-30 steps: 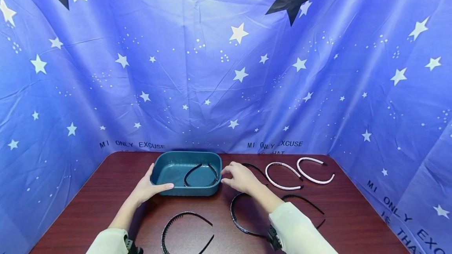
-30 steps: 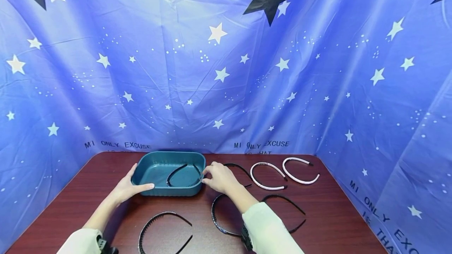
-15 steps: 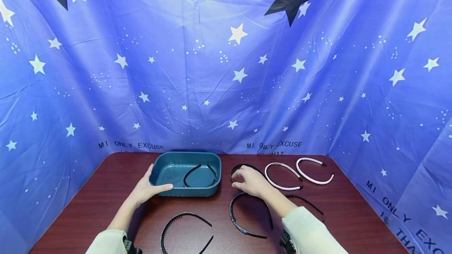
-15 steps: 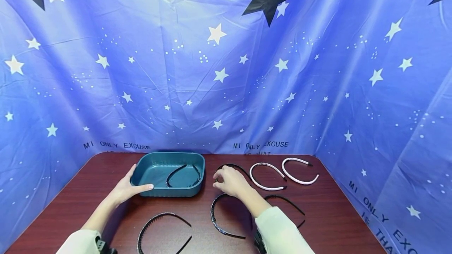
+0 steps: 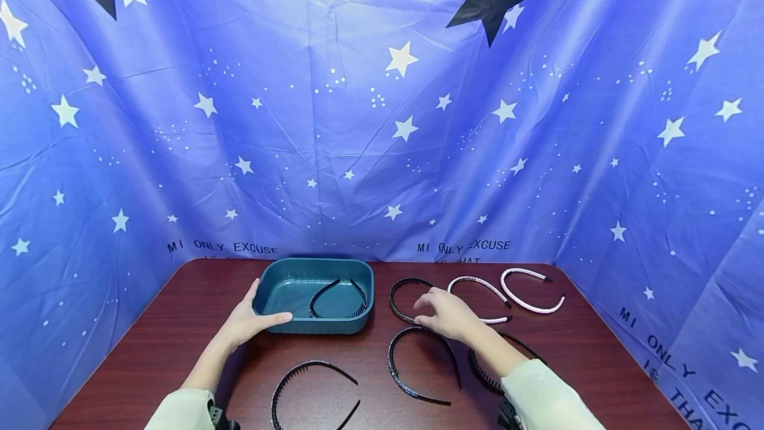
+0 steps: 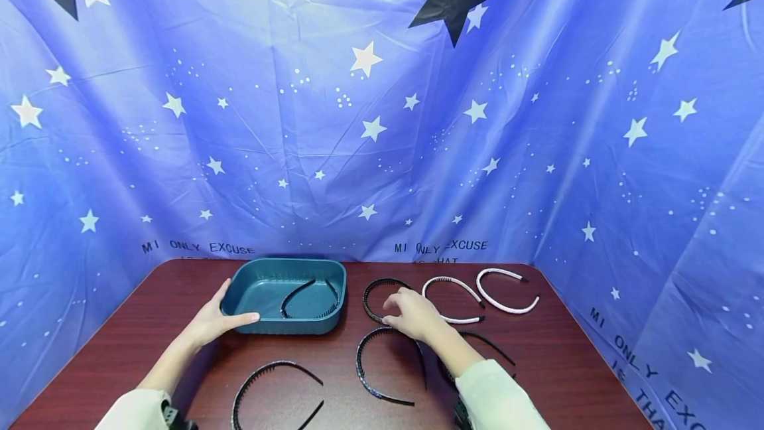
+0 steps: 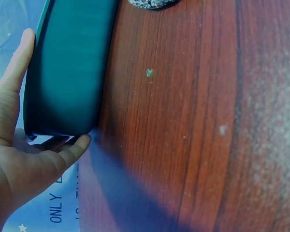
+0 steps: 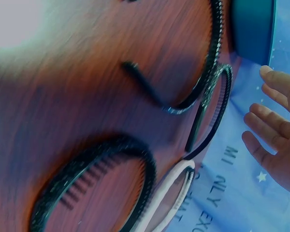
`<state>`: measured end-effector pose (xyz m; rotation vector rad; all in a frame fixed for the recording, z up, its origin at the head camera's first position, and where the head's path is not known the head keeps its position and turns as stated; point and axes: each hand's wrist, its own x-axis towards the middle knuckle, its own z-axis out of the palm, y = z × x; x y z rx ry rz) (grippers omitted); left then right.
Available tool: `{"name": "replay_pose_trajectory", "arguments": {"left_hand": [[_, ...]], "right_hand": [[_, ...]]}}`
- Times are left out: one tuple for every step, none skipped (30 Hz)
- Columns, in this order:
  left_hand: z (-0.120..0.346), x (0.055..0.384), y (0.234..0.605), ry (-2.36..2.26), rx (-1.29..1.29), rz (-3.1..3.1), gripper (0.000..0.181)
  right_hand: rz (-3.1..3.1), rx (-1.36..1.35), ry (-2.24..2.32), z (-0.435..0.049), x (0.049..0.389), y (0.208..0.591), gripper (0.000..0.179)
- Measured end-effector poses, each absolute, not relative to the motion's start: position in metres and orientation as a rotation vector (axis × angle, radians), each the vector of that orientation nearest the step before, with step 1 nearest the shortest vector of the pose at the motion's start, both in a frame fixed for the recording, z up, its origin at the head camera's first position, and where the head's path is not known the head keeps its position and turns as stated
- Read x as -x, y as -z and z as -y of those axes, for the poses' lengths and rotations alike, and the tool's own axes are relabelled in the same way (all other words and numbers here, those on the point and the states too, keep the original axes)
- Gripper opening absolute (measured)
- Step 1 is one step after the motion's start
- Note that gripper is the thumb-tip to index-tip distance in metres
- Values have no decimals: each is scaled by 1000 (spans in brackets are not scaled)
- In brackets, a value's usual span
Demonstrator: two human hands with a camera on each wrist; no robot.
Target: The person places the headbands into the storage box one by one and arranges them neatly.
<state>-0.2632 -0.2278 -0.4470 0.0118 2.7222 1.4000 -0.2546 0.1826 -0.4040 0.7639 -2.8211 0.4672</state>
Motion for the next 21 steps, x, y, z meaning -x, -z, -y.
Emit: {"name": "replay_pose_trajectory", "arguments": {"left_hand": [[228,263,447,-1403,-12,-2720,120],[228,263,447,-1405,-12,-2719,120],[228,263,447,-1405,-12,-2720,120],[228,263,447,-1406,-13,-2719,120],[228,263,447,-1405,-13,-2721,120],[228,263,447,-1403,-13,-2722,120],[227,263,447,-1401,-12,-2724,120],[227,263,447,-1399,-11,-2726,120],[227,263,447,-1397,-10,-2726,120],[227,263,447,-1396,-8,-2727,120],[227,263,447,-1396,-7,-2727,120],[227,263,447,-1396,-6,-2726,120],[227,263,447,-1397,-5,-2724,120],[227,263,447,-1398,-4,-2723,120],[227,263,447,-1398,-3,-2722,120],[227,263,447,-1399,-3,-2721,120],[227,263,446,-1399,-3,-2720,120],[227,263,446,-1399,-3,-2719,120],[227,263,446,-1400,-2,-2719,120],[227,263,446,-1400,-1,-2718,120],[227,263,446,-1400,0,-2717,120]], "right_hand": [[2825,-756,-467,-186,254,404,19],[2827,-752,-467,-189,254,405,19],[2828,-746,-469,-193,254,405,19],[2830,-736,-472,-196,253,406,19],[2832,-727,-474,-199,253,406,19],[2832,-718,-479,-203,253,407,18],[2831,-710,-486,-207,252,408,18],[2831,-700,-497,-210,252,409,18],[2835,-687,-517,-214,251,410,18],[2840,-675,-535,-218,251,411,18],[2846,-663,-546,-222,251,412,18],[2852,-653,-559,-226,250,413,18],[2857,-644,-570,-230,250,413,18],[2861,-637,-576,-234,249,414,19],[2862,-632,-581,-238,249,415,19],[2863,-630,-583,-241,248,416,19],[2862,-630,-583,-245,248,417,20],[2859,-632,-588,-248,247,418,19],[2853,-635,-590,-252,247,418,19],[2849,-637,-594,-255,246,419,19],[2844,-639,-597,-258,246,420,19]]}}
